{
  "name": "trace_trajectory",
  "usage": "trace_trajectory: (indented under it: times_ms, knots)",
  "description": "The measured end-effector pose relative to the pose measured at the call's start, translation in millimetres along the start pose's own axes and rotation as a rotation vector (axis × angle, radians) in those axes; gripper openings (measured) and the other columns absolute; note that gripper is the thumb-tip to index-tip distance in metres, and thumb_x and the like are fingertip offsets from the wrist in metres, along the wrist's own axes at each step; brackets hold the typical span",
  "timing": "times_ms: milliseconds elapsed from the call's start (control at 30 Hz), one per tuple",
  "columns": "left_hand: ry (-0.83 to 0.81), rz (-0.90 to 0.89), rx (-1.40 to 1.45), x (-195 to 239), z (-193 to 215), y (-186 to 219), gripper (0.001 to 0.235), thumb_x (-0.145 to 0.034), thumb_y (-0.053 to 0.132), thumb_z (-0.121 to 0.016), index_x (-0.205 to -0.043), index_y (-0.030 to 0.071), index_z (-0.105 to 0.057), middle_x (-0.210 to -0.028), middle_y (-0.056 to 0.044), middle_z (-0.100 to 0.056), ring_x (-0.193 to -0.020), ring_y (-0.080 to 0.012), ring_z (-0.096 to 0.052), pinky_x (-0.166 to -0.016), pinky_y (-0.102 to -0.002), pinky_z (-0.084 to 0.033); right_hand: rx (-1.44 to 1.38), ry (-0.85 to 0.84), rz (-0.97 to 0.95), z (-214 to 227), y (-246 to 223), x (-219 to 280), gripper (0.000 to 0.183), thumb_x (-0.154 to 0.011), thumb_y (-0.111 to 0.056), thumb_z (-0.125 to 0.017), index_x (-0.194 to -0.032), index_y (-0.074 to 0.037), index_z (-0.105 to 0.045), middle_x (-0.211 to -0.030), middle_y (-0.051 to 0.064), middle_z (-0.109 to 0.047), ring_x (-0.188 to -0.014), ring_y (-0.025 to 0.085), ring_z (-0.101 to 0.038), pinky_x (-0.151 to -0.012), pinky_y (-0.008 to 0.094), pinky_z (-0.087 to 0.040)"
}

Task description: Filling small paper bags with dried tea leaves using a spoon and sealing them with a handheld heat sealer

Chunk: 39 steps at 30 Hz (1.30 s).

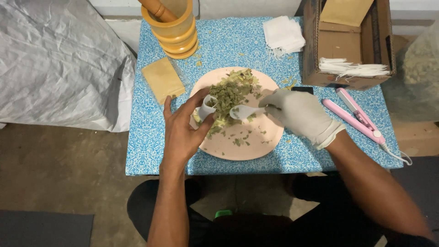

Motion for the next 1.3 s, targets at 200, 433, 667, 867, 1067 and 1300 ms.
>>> trace_trajectory:
  times_ms: [200,433,667,867,1067,1300]
  knots:
    - [-0.016,0.021,0.009,1.1,-2.9,-1.2,0.063,-0.093,0.006,-0.090,-0.152,0.011,-0.070,-0.122,-0.019,-0.084,-0.126,-0.0390,-0.078,-0.132,-0.075,-0.003,-0.031,-0.001,-0.061,19.7,8.8,0.6,0.031,-0.112,-0.032,-0.064,-0.136,-0.029,-0.083,-0.111,0.003,-0.083,-0.104,0.032,-0.082,-0.090,0.046,-0.065]
    - [-0.106,0.045,-0.074,0.2,-19.1,3.4,0.064,-0.091,0.014,-0.090,-0.152,0.009,-0.070,-0.122,-0.022,-0.085,-0.121,-0.0369,-0.080,-0.133,-0.070,0.001,-0.070,0.066,-0.028,83.0,-22.3,18.8,0.029,-0.112,-0.021,-0.067,-0.133,-0.026,-0.087,-0.112,0.004,-0.085,-0.096,0.032,-0.081,-0.086,0.043,-0.066]
    - [-0.219,0.028,-0.161,6.0,-38.0,-3.8,0.070,-0.098,0.029,-0.079,-0.162,0.025,-0.051,-0.132,-0.013,-0.085,-0.135,-0.0288,-0.075,-0.138,-0.063,-0.005,0.283,0.394,0.334,104.0,-44.5,31.1,0.021,-0.116,-0.022,-0.069,-0.114,-0.030,-0.088,-0.086,0.001,-0.069,-0.071,0.031,-0.067,-0.046,0.046,-0.045]
    - [-0.198,0.021,-0.141,6.3,-39.2,-8.1,0.073,-0.100,0.035,-0.079,-0.165,0.022,-0.048,-0.134,-0.015,-0.084,-0.137,-0.0248,-0.075,-0.138,-0.063,-0.003,0.969,0.673,0.308,102.6,-78.6,37.5,0.026,-0.126,-0.036,-0.068,-0.125,-0.056,-0.085,-0.062,-0.011,-0.029,-0.050,0.009,-0.026,-0.045,0.026,-0.019]
    - [-0.193,0.040,-0.122,6.4,-38.2,-10.1,0.076,-0.099,0.035,-0.078,-0.167,0.024,-0.044,-0.136,-0.012,-0.084,-0.138,-0.0254,-0.075,-0.138,-0.062,-0.004,0.929,0.606,0.315,84.2,-69.8,30.1,0.055,-0.100,0.009,-0.071,-0.122,-0.041,-0.078,-0.065,-0.008,-0.028,-0.057,0.010,-0.024,-0.049,0.030,-0.013]
    - [-0.143,0.011,-0.087,3.2,-27.3,-7.7,0.079,-0.098,0.027,-0.081,-0.168,0.022,-0.045,-0.136,-0.013,-0.084,-0.138,-0.0249,-0.075,-0.139,-0.063,-0.007,0.777,0.432,0.232,98.3,-72.0,30.5,0.051,-0.113,-0.004,-0.073,-0.139,-0.048,-0.079,-0.063,-0.012,-0.068,-0.047,0.008,-0.059,-0.032,0.019,-0.046]
Point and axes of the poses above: each hand's wrist, its own x-axis away from the middle knuckle, its own z-axis out of the back of the hand, y = z × x, the point moved 8 cm from there along -x, towards the middle knuckle
